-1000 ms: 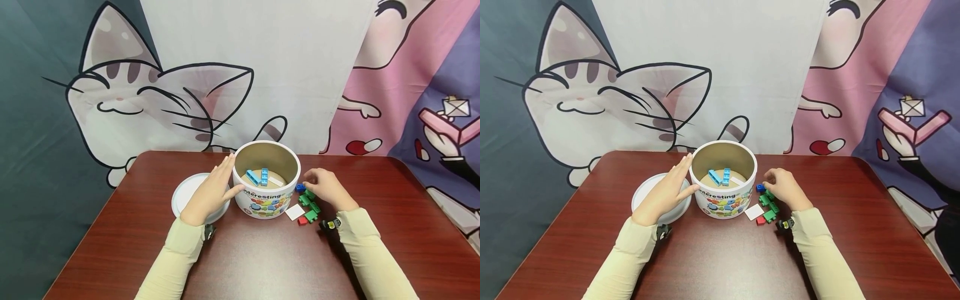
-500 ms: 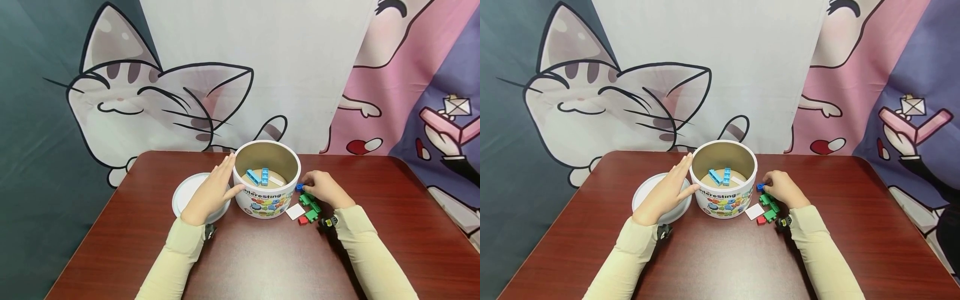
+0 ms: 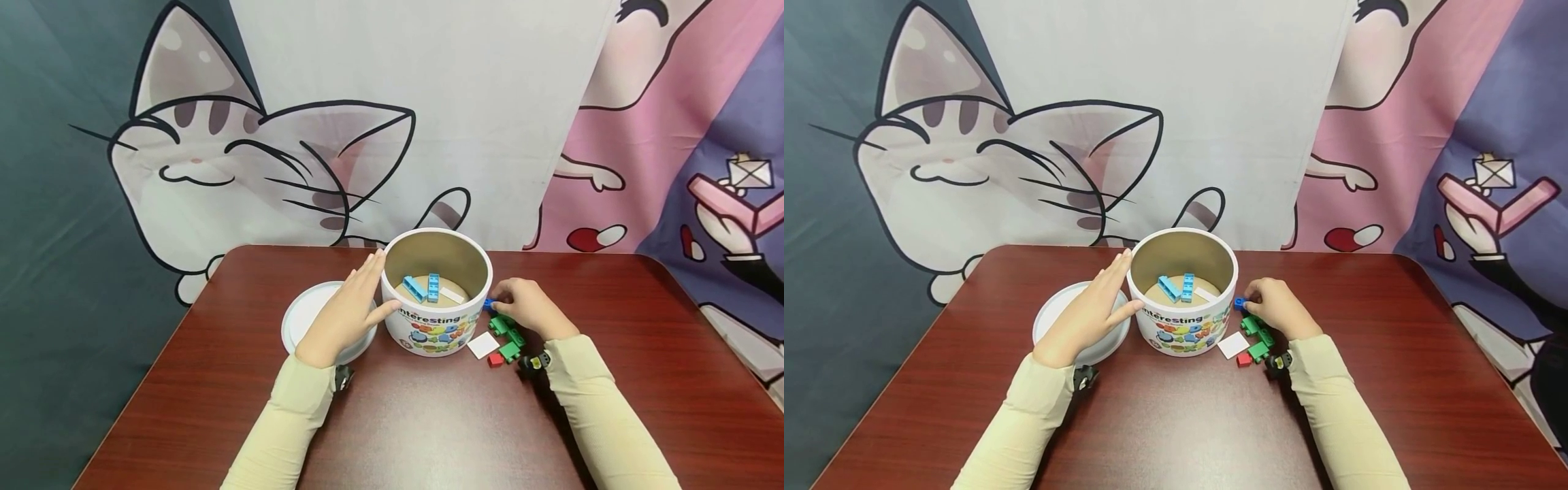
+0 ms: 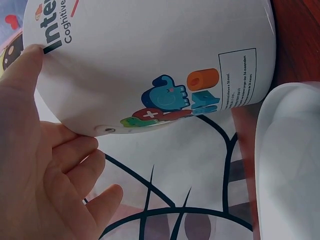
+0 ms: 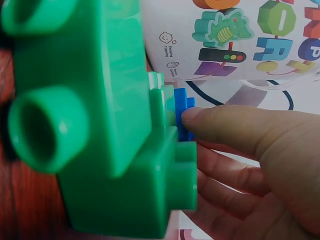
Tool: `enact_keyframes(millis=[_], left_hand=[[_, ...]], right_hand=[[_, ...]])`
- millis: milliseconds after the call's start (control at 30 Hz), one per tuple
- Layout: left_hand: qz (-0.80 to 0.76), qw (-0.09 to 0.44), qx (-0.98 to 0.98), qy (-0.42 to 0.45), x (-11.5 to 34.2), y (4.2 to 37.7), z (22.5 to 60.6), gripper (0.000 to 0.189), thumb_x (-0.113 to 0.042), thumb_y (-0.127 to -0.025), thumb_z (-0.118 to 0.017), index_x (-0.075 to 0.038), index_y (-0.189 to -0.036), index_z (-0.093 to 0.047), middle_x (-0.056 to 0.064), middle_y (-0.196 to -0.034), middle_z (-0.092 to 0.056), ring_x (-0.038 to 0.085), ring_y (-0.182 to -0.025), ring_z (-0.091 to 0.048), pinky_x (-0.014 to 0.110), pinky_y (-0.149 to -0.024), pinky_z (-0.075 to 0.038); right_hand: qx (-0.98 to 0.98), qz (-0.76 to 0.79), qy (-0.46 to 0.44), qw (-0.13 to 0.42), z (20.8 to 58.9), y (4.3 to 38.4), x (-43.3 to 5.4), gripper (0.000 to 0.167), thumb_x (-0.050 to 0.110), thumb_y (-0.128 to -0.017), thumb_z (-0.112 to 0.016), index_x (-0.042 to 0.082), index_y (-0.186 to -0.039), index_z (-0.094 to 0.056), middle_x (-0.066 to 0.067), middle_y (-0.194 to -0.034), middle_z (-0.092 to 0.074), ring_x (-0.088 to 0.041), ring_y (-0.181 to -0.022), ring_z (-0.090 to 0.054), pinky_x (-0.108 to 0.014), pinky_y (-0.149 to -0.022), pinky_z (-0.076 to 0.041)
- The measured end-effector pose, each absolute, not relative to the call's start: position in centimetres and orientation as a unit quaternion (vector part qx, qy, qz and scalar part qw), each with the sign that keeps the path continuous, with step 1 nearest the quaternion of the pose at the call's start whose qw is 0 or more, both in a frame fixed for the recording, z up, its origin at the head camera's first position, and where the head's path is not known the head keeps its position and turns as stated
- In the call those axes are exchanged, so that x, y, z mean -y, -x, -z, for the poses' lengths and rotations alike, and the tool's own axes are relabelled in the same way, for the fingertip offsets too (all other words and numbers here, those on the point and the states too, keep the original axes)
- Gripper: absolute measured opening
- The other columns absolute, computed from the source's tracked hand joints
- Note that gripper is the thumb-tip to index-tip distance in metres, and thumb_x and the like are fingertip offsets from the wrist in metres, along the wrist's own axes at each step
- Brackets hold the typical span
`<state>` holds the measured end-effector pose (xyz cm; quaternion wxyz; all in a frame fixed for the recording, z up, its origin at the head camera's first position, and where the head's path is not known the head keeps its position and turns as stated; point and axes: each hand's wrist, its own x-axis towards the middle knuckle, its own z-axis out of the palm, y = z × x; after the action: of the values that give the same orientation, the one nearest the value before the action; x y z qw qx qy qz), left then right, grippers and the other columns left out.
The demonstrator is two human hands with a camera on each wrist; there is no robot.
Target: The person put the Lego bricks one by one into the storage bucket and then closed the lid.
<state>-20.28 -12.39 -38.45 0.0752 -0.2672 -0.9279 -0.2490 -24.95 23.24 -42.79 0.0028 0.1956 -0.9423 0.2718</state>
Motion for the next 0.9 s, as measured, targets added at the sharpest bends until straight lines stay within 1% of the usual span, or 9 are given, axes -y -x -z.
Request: enact_keyframes(millis=[100,233,433,633,800,833,900], left_hand=[[0.249,0.078,0.927,0.270,12.4,20.2,38.4,0.086,-0.048,-0.102,-0.057,-0.004,-0.162,-0.016,0.011,-0.168,-0.017,0.027,-0.155,-0.016,0.050,-0.124,-0.018],[0.248,0.078,0.926,0.272,12.3,20.2,38.4,0.086,-0.047,-0.102,-0.058,-0.003,-0.162,-0.016,0.014,-0.167,-0.019,0.025,-0.155,-0.015,0.050,-0.124,-0.018],[0.245,0.080,0.927,0.272,12.3,20.2,38.3,0.086,-0.048,-0.102,-0.057,-0.003,-0.162,-0.016,0.012,-0.168,-0.017,0.025,-0.155,-0.015,0.049,-0.124,-0.018],[0.246,0.079,0.927,0.271,12.3,20.3,38.3,0.085,-0.048,-0.102,-0.057,-0.003,-0.162,-0.017,0.011,-0.168,-0.018,0.023,-0.155,-0.014,0.049,-0.124,-0.018],[0.245,0.080,0.928,0.269,12.3,20.3,38.3,0.085,-0.049,-0.102,-0.057,-0.004,-0.162,-0.017,0.010,-0.168,-0.018,0.023,-0.155,-0.014,0.048,-0.124,-0.018],[0.244,0.081,0.928,0.270,12.3,20.3,38.4,0.085,-0.049,-0.102,-0.057,-0.003,-0.162,-0.017,0.010,-0.168,-0.018,0.023,-0.155,-0.015,0.049,-0.124,-0.018],[0.244,0.081,0.928,0.269,12.3,20.3,38.3,0.086,-0.049,-0.102,-0.057,-0.003,-0.162,-0.017,0.010,-0.168,-0.018,0.023,-0.155,-0.015,0.049,-0.124,-0.018]], right_hand=[[0.942,-0.272,-0.197,0.013,42.7,24.8,-23.3,0.004,0.003,-0.087,-0.076,0.000,-0.089,-0.074,-0.006,-0.081,-0.070,-0.019,-0.074,-0.064,-0.040,-0.070,-0.058],[0.941,-0.271,-0.201,0.036,42.3,24.6,-23.5,0.003,0.003,-0.087,-0.076,0.001,-0.088,-0.074,-0.006,-0.080,-0.070,-0.019,-0.072,-0.064,-0.039,-0.068,-0.057],[0.938,-0.270,-0.203,0.086,41.5,24.3,-23.7,0.004,0.002,-0.085,-0.076,0.000,-0.089,-0.074,-0.008,-0.081,-0.066,-0.021,-0.073,-0.063,-0.037,-0.066,-0.055],[0.928,-0.286,-0.192,0.142,40.2,23.7,-23.7,0.008,0.002,-0.086,-0.076,-0.001,-0.093,-0.074,-0.012,-0.087,-0.067,-0.024,-0.076,-0.064,-0.039,-0.068,-0.055],[0.917,-0.299,-0.178,0.192,39.0,23.2,-23.5,0.008,0.003,-0.088,-0.075,0.000,-0.096,-0.074,-0.013,-0.090,-0.068,-0.025,-0.080,-0.064,-0.043,-0.071,-0.055],[0.915,-0.300,-0.177,0.203,38.8,23.0,-23.4,0.008,0.003,-0.088,-0.075,0.001,-0.096,-0.074,-0.012,-0.091,-0.068,-0.025,-0.081,-0.065,-0.041,-0.072,-0.055],[0.908,-0.305,-0.177,0.227,38.2,22.8,-23.2,0.008,0.003,-0.088,-0.076,0.001,-0.096,-0.074,-0.012,-0.091,-0.068,-0.025,-0.080,-0.065,-0.031,-0.073,-0.054]])
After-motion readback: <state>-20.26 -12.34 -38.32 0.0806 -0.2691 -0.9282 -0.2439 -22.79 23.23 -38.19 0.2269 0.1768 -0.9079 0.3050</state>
